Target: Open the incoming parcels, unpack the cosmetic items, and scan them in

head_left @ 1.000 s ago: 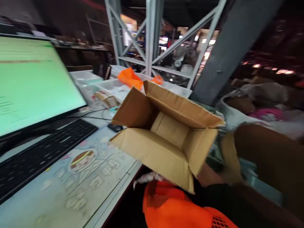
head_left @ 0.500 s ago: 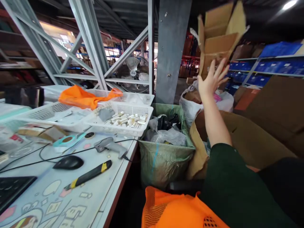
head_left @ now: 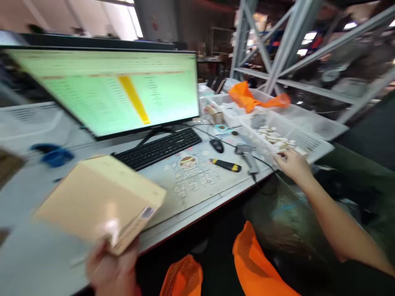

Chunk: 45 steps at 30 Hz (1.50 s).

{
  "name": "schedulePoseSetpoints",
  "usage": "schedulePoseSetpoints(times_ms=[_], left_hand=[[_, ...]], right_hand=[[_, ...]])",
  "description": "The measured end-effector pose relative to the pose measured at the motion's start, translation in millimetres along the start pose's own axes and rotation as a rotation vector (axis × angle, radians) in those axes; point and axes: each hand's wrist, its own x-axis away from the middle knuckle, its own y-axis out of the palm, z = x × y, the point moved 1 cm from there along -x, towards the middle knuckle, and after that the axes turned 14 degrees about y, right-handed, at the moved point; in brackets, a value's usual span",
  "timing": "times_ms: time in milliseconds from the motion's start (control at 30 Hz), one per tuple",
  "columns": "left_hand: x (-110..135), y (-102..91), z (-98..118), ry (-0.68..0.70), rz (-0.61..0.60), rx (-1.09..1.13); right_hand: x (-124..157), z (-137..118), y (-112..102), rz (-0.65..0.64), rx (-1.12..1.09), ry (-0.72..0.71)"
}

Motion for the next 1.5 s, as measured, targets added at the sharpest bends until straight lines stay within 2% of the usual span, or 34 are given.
schedulePoseSetpoints(times_ms=[67, 133, 200, 267, 333, 367, 467, 533, 600, 733, 767, 833, 933, 1000, 1067, 1100, 1200, 1267, 1367, 1433, 1500], left_hand=[[12, -0.1, -2, -0.157, 0.135, 0.176], [21, 10.8, -8, -0.237, 0.175, 0.276], [28, 23.6, -16, -0.245, 0.186, 0.335], [32, 33.0, -25, -0.17, 0.204, 0.323], [36, 38.7, -33, -0.068, 0.226, 0.244], [37, 40.9, -37, -0.022, 0.236, 0.196], [37, 49.1, -45, 0.09, 0.234, 0.091], [35, 58.0, -48, 0.152, 0.207, 0.051], [35, 68.7, -49, 0.179, 0.172, 0.018], [36, 83.2, -51, 0.125, 0.119, 0.009], [37, 82.4, -51, 0.115, 0.115, 0.014], [38, 72.5, -52, 0.113, 0.122, 0.012], [37, 38.4, -52, 0.149, 0.185, -0.046], [35, 11.0, -51, 0.19, 0.251, -0.101], [32, -9.4, -50, 0.223, 0.31, -0.138], [30, -14.6, -49, 0.237, 0.333, -0.144], [27, -7.9, -47, 0.274, 0.356, -0.113], [28, 9.6, -45, 0.283, 0.329, -0.086], [35, 36.4, -43, 0.269, 0.261, -0.082], [39, 46.5, -42, 0.27, 0.232, -0.091], [42, 49.4, -42, 0.277, 0.216, -0.104]], right_hand=[[-12, -25, 32, -0.08, 0.004, -0.073], [-23, -42, 60, -0.195, 0.073, -0.048], [-32, -51, 81, -0.244, 0.079, 0.01], [-37, -54, 89, -0.246, -0.085, 0.065], [-34, -53, 86, -0.277, -0.415, 0.136], [-29, -53, 82, -0.34, -0.599, 0.171], [3, -61, 61, -0.632, -0.974, 0.16], [33, -73, 48, -0.794, -1.0, 0.084], [63, -90, 38, -0.918, -0.92, 0.037], [107, -117, 34, -1.188, -0.777, -0.016], [110, -120, 35, -1.204, -0.767, -0.031], [101, -118, 38, -1.13, -0.763, -0.052], [57, -100, 43, -0.854, -0.77, -0.021], [25, -86, 48, -0.72, -0.755, 0.06], [6, -78, 51, -0.676, -0.751, 0.103], [5, -79, 50, -0.686, -0.763, 0.092], [36, -101, 38, -0.739, -0.817, -0.025], [73, -127, 29, -0.807, -0.827, -0.121], [121, -166, 22, -0.979, -0.826, -0.29], [136, -180, 22, -1.042, -0.827, -0.343], [139, -184, 24, -1.045, -0.84, -0.339]])
